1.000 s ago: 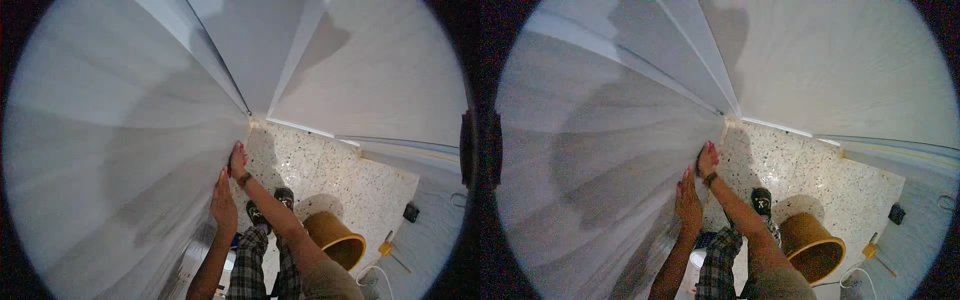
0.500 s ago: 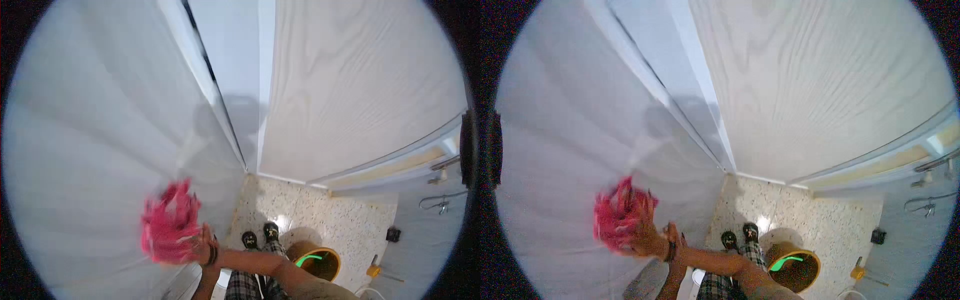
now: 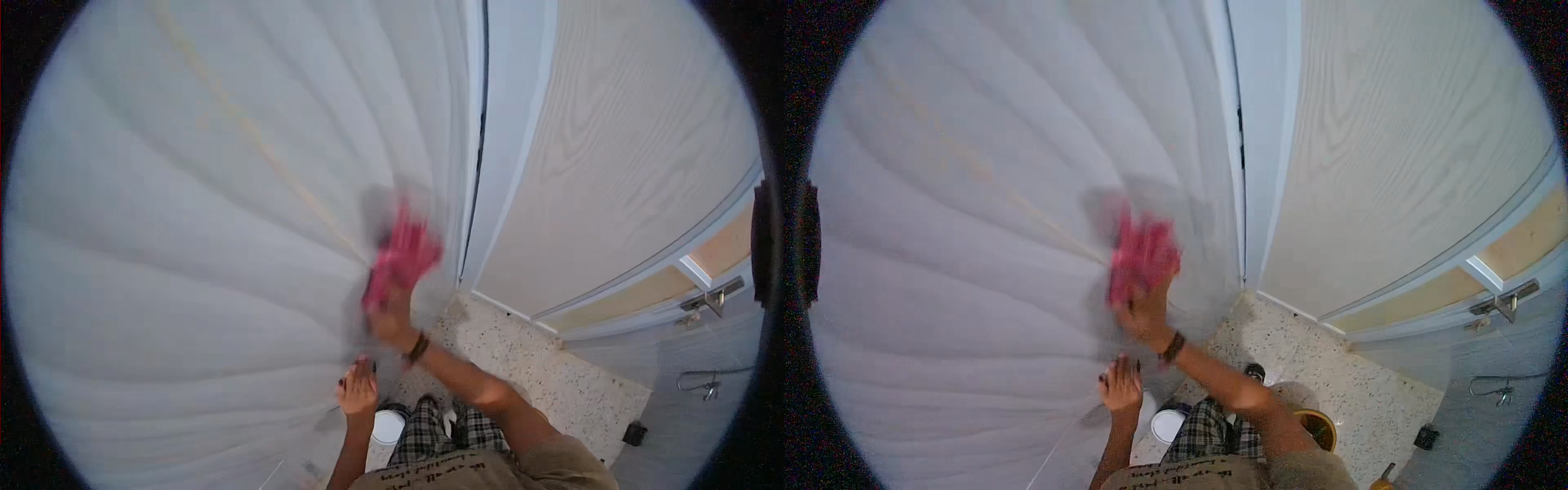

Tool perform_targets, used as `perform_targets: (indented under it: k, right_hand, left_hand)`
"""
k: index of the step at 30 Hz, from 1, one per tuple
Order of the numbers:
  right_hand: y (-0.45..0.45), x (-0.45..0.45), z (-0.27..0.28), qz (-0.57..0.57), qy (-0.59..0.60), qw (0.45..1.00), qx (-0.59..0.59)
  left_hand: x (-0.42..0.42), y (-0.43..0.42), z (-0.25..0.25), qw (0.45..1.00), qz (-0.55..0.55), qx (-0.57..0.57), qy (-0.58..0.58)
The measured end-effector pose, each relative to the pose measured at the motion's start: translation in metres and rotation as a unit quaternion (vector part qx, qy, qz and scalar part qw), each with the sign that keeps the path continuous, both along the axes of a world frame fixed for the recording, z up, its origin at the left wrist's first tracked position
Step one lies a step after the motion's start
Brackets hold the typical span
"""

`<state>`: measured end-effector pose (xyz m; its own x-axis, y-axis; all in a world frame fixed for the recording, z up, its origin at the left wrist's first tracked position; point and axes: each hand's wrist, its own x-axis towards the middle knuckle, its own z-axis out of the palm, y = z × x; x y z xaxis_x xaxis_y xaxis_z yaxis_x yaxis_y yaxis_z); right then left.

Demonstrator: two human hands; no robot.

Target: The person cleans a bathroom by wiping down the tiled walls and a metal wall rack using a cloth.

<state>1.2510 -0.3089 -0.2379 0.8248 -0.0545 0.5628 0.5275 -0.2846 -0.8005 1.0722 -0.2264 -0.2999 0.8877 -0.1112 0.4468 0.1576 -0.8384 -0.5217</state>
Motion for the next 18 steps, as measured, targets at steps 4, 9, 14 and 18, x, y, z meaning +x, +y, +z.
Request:
perform_targets:
  k: [4, 9, 14, 18]
  right_hand:
    - [0.005, -0.002, -0.051, -0.064, 0.094, 0.989, 0.093]
    - [0.018, -0.016, 0.024, -0.028, 0.024, 0.998, 0.051]
    - [0.088, -0.162, -0.066, 0.064, 0.036, 0.995, 0.067]
    - [0.134, -0.148, -0.271, -0.103, 0.275, 0.947, 0.126]
  left_hand:
    - [-0.03, 0.013, -0.004, 0.998, -0.004, -0.057, -0.013]
    - [-0.084, 0.037, -0.004, 0.997, 0.044, -0.054, 0.038]
    - [-0.153, 0.074, -0.015, 0.997, 0.049, 0.001, 0.055]
    - [-0.17, 0.09, -0.025, 0.996, 0.034, 0.013, 0.08]
